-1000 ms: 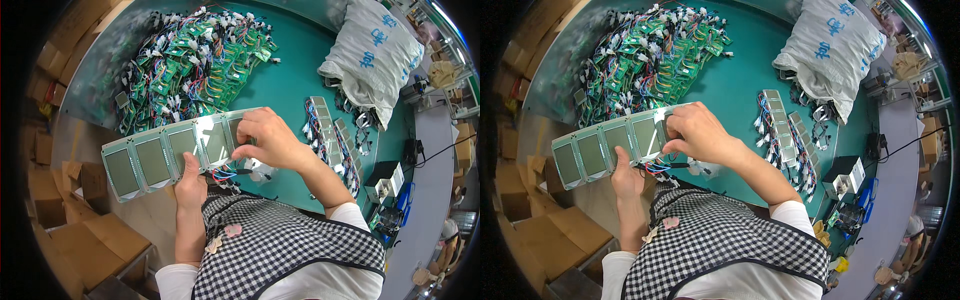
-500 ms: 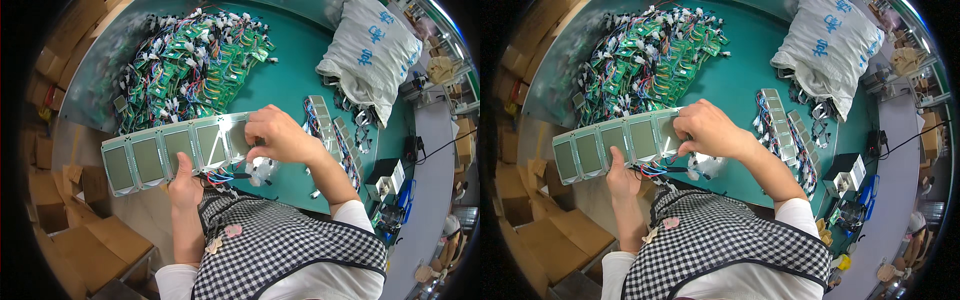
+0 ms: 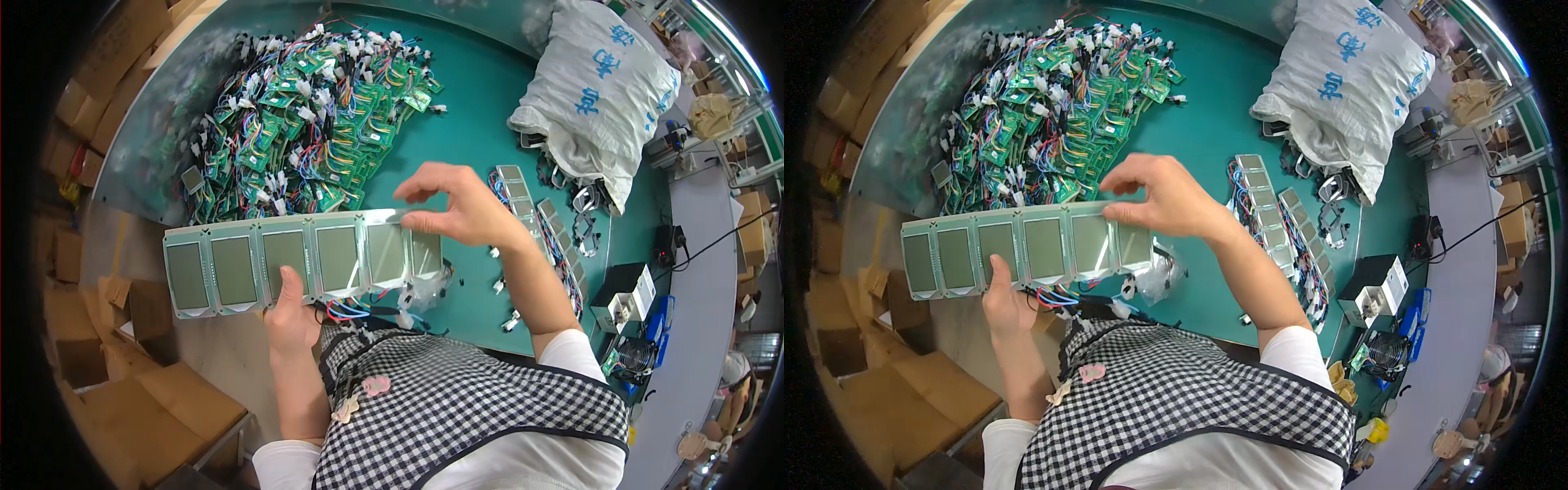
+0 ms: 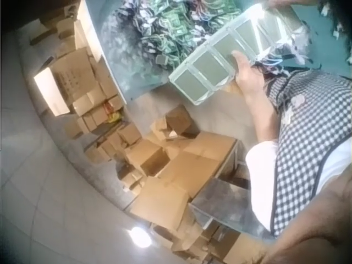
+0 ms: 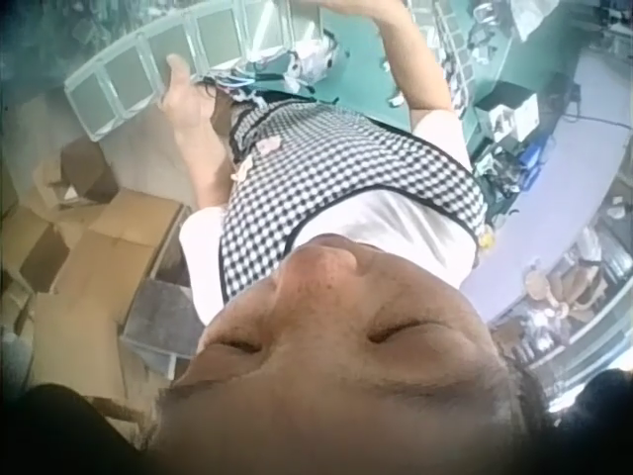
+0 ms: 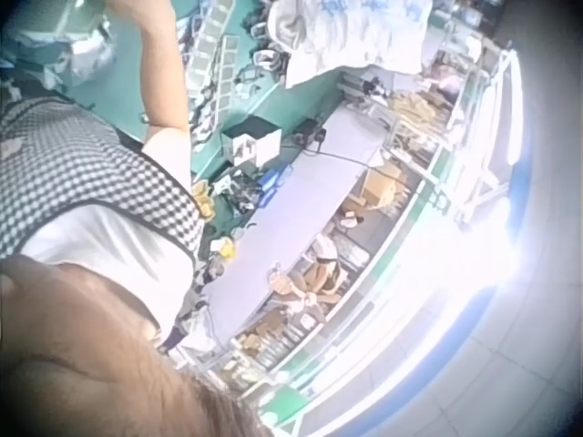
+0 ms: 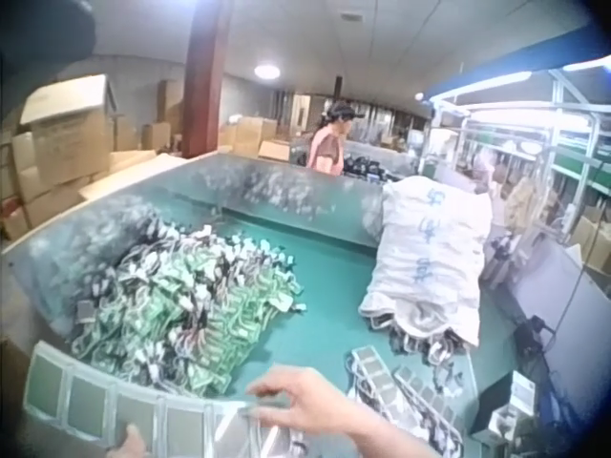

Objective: The person picks up a circuit board from a pile, moves it aside, and then peels the protective film from each screen on a display panel by hand.

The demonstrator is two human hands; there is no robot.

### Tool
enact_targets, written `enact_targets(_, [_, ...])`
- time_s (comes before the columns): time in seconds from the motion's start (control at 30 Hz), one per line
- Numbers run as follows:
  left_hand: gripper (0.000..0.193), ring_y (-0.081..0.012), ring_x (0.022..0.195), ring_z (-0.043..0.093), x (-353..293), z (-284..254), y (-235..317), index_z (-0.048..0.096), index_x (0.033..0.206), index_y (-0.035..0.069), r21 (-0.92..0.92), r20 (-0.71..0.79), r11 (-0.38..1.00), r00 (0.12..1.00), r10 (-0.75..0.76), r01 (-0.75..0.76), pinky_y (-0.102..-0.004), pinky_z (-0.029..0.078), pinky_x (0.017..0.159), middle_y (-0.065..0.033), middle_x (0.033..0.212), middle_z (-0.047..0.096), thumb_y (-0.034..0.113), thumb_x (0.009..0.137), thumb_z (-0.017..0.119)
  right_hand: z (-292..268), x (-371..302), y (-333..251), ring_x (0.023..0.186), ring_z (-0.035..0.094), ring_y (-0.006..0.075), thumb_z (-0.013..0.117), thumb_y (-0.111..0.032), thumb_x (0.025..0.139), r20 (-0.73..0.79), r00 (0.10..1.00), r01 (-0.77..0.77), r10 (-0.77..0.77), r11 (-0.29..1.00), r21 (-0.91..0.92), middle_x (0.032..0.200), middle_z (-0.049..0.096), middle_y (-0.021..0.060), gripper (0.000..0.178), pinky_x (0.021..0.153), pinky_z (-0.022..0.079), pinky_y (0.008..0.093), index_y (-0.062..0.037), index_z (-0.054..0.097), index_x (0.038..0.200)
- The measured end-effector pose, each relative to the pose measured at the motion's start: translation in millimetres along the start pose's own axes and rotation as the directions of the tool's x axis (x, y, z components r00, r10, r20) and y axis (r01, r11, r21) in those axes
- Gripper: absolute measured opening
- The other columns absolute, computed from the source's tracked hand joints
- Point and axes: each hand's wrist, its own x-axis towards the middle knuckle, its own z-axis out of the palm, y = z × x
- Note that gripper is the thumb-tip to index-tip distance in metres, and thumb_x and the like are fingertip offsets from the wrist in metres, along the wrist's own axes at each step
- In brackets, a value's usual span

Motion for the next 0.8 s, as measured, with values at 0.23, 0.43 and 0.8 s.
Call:
enact_targets(0.23, [0.04, -0.0206, 0.092, 0.055, 3.4, -11.9, -0.3, 0.035, 0.121, 0.002, -0.048, 0.17, 0.998, 0.985, -0.039, 0.048, -0.0296, 0.051, 0.065, -0.0105, 0.111, 0.049, 0.026, 0.089, 0.04, -9.4, 2.9, 7.7, 0.065, 0.055, 0.0089, 0.067, -0.009, 0.069, 0.386, 0.913, -0.279, 0.134, 0.895, 0.349, 0.071, 0.06, 0.0031, 0.017, 0.062, 0.045, 0.0218, 0.0009, 0.063, 0.082])
enact_targets(0.43, [0.041, -0.0212, 0.095, 0.055, 4.7, -2.2, 0.4, 0.035, 0.121, 0.002, -0.063, 0.103, 0.997, 0.994, -0.034, 0.041, -0.0295, 0.051, 0.065, -0.0107, 0.112, 0.05, 0.029, 0.089, 0.038, -9.8, 5.0, 10.4, 0.063, 0.056, 0.008, 0.07, -0.005, 0.066, 0.445, 0.874, -0.406, 0.196, 0.797, 0.447, 0.071, 0.062, 0.0037, 0.018, 0.061, 0.046, 0.02, 0.002, 0.064, 0.082])
enact_targets(0.8, [0.046, -0.0272, 0.085, 0.058, 3.3, -3.4, 0.6, 0.035, 0.119, -0.001, -0.092, 0.068, 0.995, 0.997, -0.031, 0.037, -0.0411, 0.053, 0.062, -0.0156, 0.107, 0.051, 0.035, 0.089, 0.033, -7.0, 3.6, 11.1, 0.062, 0.056, 0.008, 0.071, -0.004, 0.064, 0.455, 0.86, -0.46, 0.231, 0.735, 0.497, 0.071, 0.062, 0.0041, 0.017, 0.06, 0.046, 0.0193, 0.001, 0.064, 0.079])
